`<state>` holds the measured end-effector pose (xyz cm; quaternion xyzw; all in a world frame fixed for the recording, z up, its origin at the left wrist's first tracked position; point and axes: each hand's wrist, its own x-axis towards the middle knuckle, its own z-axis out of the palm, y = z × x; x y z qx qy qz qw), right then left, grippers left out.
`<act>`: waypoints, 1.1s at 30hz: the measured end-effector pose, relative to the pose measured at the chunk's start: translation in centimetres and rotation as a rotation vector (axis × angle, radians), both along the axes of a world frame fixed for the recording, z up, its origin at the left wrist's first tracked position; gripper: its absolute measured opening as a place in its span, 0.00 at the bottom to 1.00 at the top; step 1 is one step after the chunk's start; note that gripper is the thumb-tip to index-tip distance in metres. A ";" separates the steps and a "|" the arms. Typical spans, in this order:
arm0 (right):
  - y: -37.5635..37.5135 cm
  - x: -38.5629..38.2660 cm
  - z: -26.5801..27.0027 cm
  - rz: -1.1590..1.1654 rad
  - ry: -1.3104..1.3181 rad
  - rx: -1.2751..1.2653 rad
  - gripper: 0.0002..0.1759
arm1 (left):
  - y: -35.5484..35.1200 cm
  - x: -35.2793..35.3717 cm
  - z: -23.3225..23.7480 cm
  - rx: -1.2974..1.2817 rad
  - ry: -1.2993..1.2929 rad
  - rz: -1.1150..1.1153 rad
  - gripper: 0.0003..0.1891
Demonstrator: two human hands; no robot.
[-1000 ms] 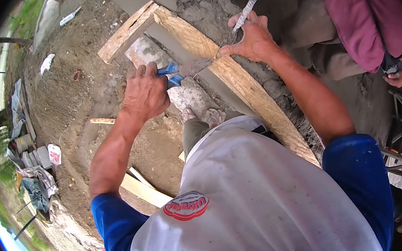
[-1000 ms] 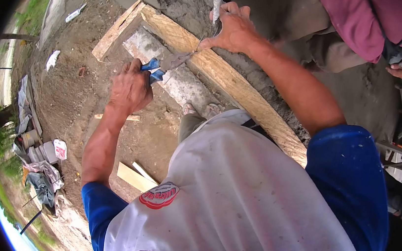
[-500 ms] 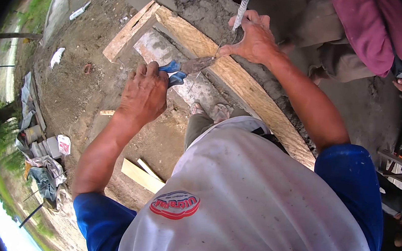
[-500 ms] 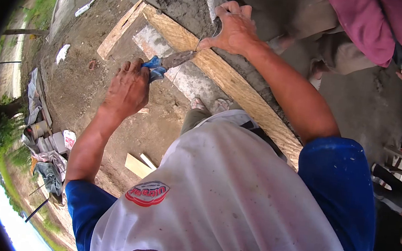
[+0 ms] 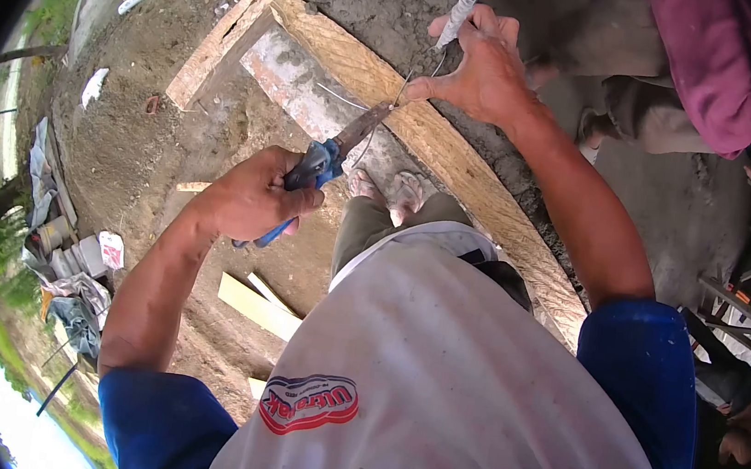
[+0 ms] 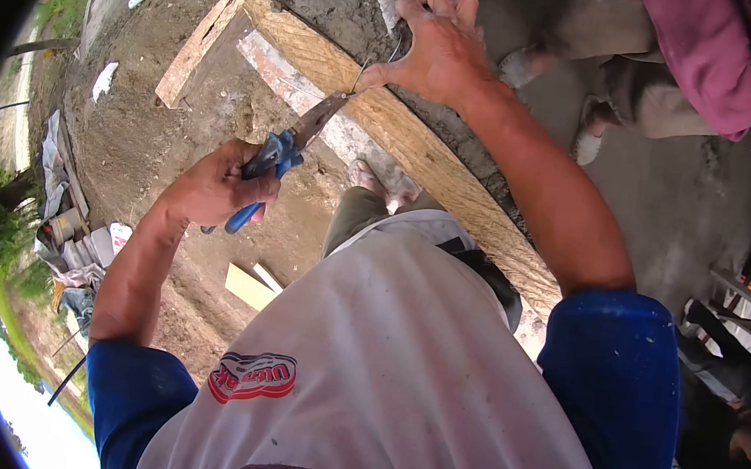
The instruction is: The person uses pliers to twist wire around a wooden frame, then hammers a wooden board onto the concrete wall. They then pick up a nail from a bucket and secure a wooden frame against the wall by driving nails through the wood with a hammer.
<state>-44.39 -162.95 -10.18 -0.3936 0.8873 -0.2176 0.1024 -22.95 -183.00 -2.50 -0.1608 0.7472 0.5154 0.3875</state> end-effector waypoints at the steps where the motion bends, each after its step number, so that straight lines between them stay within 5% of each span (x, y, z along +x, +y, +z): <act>1: 0.2 0.2 -0.2 0.006 -0.001 -0.014 0.59 | -0.4 0.3 -0.5 0.178 -0.067 0.100 0.16; 4: 0.2 0.2 -0.9 -0.011 0.063 -0.145 0.46 | -1.6 0.8 -2.2 0.730 -0.282 0.438 0.13; 8: 0.1 0.2 0.2 -0.021 -0.017 -0.064 0.49 | 2.3 4.4 -6.2 1.629 -0.558 0.784 0.13; 10: 0.2 0.0 -0.1 -0.041 -0.007 -0.109 0.47 | 3.4 4.9 -6.3 1.595 -0.441 0.775 0.14; 14: 0.4 0.6 0.6 -0.035 -0.003 -0.083 0.48 | 1.9 7.1 -3.2 1.097 -0.276 0.645 0.14; 18: 0.2 0.5 0.5 -0.038 -0.006 -0.065 0.50 | 3.9 8.3 0.0 -0.317 0.276 0.015 0.22; 21: 0.2 0.5 0.0 -0.029 0.005 -0.070 0.51 | 6.4 8.3 -2.9 -0.856 0.503 -0.069 0.23; 25: 0.2 0.3 -0.6 -0.020 0.037 -0.076 0.54 | 8.6 6.6 -3.3 -1.163 0.559 -0.078 0.24; 33: 0.1 0.5 -0.3 -0.033 0.048 -0.053 0.48 | 8.2 5.5 -4.2 -1.198 0.574 -0.040 0.19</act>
